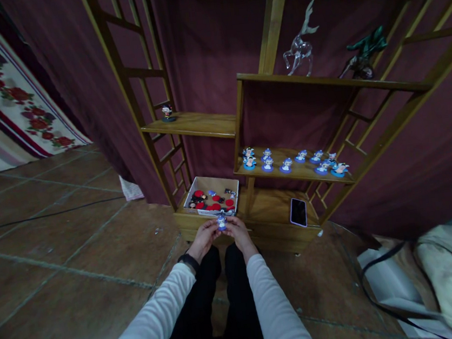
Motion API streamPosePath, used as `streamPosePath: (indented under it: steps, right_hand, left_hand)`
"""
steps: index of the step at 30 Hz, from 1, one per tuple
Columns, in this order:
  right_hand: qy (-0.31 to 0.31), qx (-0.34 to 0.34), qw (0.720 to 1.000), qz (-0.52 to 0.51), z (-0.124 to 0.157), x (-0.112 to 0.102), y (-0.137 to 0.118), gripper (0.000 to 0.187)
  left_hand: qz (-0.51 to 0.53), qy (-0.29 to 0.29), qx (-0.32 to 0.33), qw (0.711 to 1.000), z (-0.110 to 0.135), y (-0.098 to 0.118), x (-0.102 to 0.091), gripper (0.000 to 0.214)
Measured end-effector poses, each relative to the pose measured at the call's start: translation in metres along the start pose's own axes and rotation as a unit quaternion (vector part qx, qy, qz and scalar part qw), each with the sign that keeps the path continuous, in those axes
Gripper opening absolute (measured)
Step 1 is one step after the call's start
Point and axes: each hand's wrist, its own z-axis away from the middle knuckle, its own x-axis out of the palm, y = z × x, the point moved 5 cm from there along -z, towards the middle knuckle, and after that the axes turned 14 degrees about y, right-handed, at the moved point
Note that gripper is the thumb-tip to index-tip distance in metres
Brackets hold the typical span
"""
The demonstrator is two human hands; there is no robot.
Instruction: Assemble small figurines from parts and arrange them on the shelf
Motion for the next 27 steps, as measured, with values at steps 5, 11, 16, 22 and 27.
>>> streamPosePath:
  steps: [5, 11, 16, 22, 27]
  right_hand:
    - [-0.034, 0.011, 0.999, 0.008, 0.0018, 0.0046, -0.0014, 0.033]
    - [-0.031, 0.003, 0.999, 0.008, 0.0000, 0.0051, 0.0013, 0.032]
    - [-0.036, 0.007, 0.999, 0.011, -0.0001, 0.0055, 0.0019, 0.031]
    - [-0.022, 0.005, 1.000, 0.011, 0.0036, 0.0062, -0.0011, 0.031]
    - [-0.003, -0.016, 1.000, 0.000, 0.0043, 0.0074, -0.0013, 0.036]
  left_hand:
    - [0.002, -0.017, -0.006, 1.000, 0.0024, -0.0006, 0.0013, 0.031]
    - [-0.001, -0.022, 0.008, 1.000, 0.0001, -0.0026, 0.0011, 0.031]
    - [-0.014, -0.016, 0.021, 1.000, -0.0021, -0.0045, 0.0011, 0.030]
    - [-0.030, -0.010, 0.030, 0.999, -0.0003, -0.0035, 0.0016, 0.030]
    - [-0.033, 0.017, 0.109, 0.993, 0.0057, 0.0046, 0.0031, 0.037]
